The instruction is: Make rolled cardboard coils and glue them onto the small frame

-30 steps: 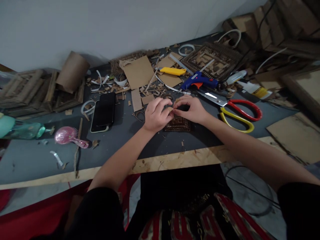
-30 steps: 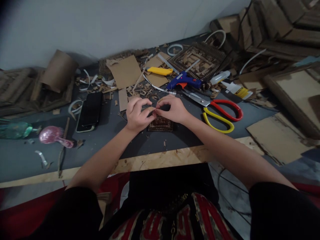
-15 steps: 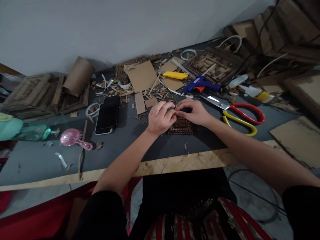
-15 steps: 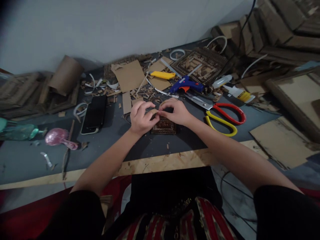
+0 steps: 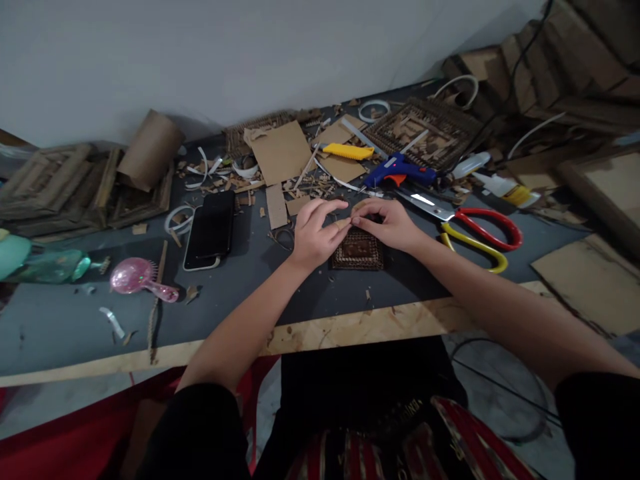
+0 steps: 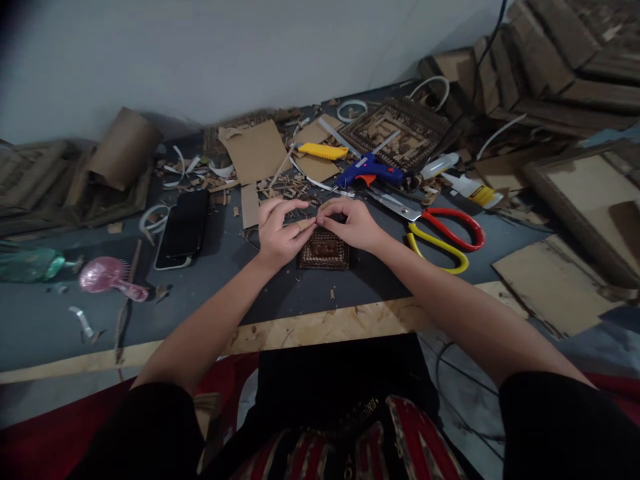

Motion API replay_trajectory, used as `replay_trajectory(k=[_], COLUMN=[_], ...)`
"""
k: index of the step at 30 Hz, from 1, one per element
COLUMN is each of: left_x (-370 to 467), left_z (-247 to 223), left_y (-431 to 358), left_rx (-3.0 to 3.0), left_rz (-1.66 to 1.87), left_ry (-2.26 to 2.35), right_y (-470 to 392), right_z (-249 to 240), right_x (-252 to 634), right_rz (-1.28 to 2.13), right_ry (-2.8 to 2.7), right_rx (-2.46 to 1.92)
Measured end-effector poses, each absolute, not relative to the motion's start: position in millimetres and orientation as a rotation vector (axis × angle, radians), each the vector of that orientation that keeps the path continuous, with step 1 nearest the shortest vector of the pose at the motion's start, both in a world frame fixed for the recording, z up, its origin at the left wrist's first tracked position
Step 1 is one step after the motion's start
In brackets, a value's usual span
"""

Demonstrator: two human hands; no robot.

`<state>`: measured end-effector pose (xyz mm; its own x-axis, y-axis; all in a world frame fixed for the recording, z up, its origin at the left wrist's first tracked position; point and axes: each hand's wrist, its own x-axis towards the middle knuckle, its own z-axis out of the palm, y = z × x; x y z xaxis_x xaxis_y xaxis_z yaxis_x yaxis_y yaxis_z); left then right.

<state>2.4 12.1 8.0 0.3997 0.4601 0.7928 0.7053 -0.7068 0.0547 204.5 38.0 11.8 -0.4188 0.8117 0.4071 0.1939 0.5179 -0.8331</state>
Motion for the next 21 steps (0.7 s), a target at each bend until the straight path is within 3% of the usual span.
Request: replay_trajectory(k=[10,15,21], left_x=[5,-1,-6], left_z=[12,5,-5], left_y=[11,21,30], left_rx=[-2.345,-2.384,-2.379], left_rz=[-1.214,-1.367,-1.463], left_ry=[-1.144,-1.428,-1.540], right_y=[39,35,75], right_z=[8,26,52], right_x=[204,213,258], right_rz=[0.878,0.495,0.053], right_ry=[-1.911,-1.900,-1.904], right_rx=[-0.877,-0.959,-1.636])
